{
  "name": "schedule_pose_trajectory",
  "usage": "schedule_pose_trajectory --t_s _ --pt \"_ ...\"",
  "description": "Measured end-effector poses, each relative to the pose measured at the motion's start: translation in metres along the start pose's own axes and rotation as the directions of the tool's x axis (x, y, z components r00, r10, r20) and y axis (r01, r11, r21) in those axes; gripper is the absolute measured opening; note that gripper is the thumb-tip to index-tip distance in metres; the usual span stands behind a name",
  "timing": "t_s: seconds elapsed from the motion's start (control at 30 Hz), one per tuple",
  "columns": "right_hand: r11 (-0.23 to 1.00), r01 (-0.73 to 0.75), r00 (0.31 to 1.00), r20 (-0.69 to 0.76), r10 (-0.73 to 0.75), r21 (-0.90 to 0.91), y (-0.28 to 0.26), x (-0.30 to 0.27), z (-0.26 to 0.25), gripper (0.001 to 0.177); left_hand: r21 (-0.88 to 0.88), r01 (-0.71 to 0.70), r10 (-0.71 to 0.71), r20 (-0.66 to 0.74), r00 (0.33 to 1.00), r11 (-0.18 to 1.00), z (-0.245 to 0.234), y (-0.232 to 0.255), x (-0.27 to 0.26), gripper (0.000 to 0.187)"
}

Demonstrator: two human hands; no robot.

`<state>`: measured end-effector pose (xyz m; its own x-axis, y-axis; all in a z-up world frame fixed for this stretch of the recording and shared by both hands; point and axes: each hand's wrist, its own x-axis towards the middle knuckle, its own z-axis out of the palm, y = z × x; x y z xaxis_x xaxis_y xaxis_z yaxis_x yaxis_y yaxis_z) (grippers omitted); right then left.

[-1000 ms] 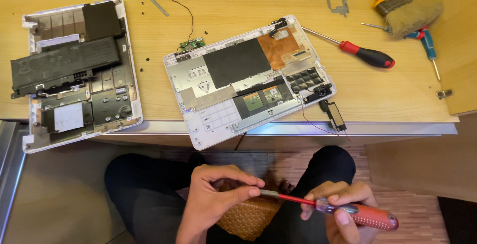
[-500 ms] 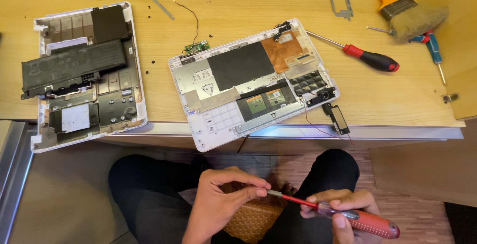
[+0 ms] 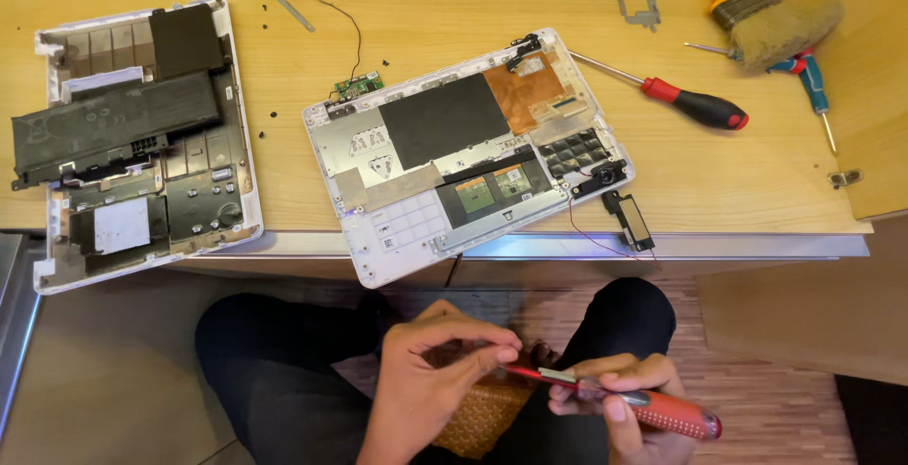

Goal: The person uses a red-handled screwdriver to remove a screw from a small metal bracket and then places the screw onto the disassembled laptop chassis. The person repeats this process with another screw.

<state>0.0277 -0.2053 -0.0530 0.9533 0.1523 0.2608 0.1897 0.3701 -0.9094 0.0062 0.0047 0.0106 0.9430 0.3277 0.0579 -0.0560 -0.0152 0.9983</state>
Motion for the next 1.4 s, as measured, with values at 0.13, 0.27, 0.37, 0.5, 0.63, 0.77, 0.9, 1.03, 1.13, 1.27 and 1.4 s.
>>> schedule_pose_trajectory --t_s 0.13,0.27,0.37,0.5,0.63,0.77,0.9,1.03,1.13,1.27,1.4 --pt "0.999 0.016 0.999 -0.047 -0.018 -0.052 -0.011 0.009 0.006 0.016 -0.087 0.002 -0.005 -0.038 0.999 0.996 -0.008 0.004 0.003 0.008" --pt "0.993 0.108 0.985 0.127 -0.114 0.055 -0.018 0.024 0.009 0.011 -0.321 0.035 -0.035 0.005 0.999 0.947 -0.013 -0.009 0.002 0.009" --pt "0.990 0.136 0.984 0.109 -0.140 0.041 -0.026 0.029 0.022 0.011 -0.335 -0.008 0.000 -0.023 1.000 0.942 -0.014 -0.010 0.000 0.009" --pt "0.995 0.101 0.982 0.162 -0.098 -0.011 -0.034 0.032 0.033 0.029 -0.131 -0.197 0.179 -0.134 0.975 0.972 -0.013 -0.003 -0.001 0.008" --pt "0.996 0.080 0.980 0.183 -0.084 0.031 -0.029 0.026 0.033 0.030 0.198 -0.286 0.331 -0.258 0.908 0.938 -0.006 0.017 -0.004 0.014" --pt "0.995 0.033 0.996 0.082 -0.025 -0.093 -0.016 0.013 0.007 0.027 0.205 -0.528 0.542 -0.017 0.840 0.824 -0.008 0.034 -0.001 0.008" --pt "0.975 0.001 1.000 0.012 0.002 -0.222 -0.017 0.011 -0.013 0.025 0.542 -0.337 0.414 -0.023 0.910 0.770 -0.032 0.041 0.049 0.018" --pt "0.972 -0.034 0.999 0.032 0.042 -0.232 -0.008 0.007 -0.028 0.026 0.795 -0.227 0.227 0.115 0.967 0.563 -0.044 0.036 0.100 0.009" --pt "0.987 -0.037 0.999 0.018 0.041 -0.158 0.010 0.002 -0.036 0.028 0.803 -0.311 0.239 0.215 0.947 0.509 -0.043 0.037 0.125 0.006" --pt "0.992 -0.062 0.998 0.005 0.062 -0.107 0.009 0.008 -0.029 0.027 0.796 -0.175 0.008 0.209 0.978 0.580 -0.041 0.039 0.144 0.008" --pt "0.994 -0.091 0.996 0.008 0.091 -0.055 0.016 0.003 -0.040 0.027 0.791 -0.020 -0.166 0.153 0.974 0.611 -0.039 0.050 0.150 0.012"
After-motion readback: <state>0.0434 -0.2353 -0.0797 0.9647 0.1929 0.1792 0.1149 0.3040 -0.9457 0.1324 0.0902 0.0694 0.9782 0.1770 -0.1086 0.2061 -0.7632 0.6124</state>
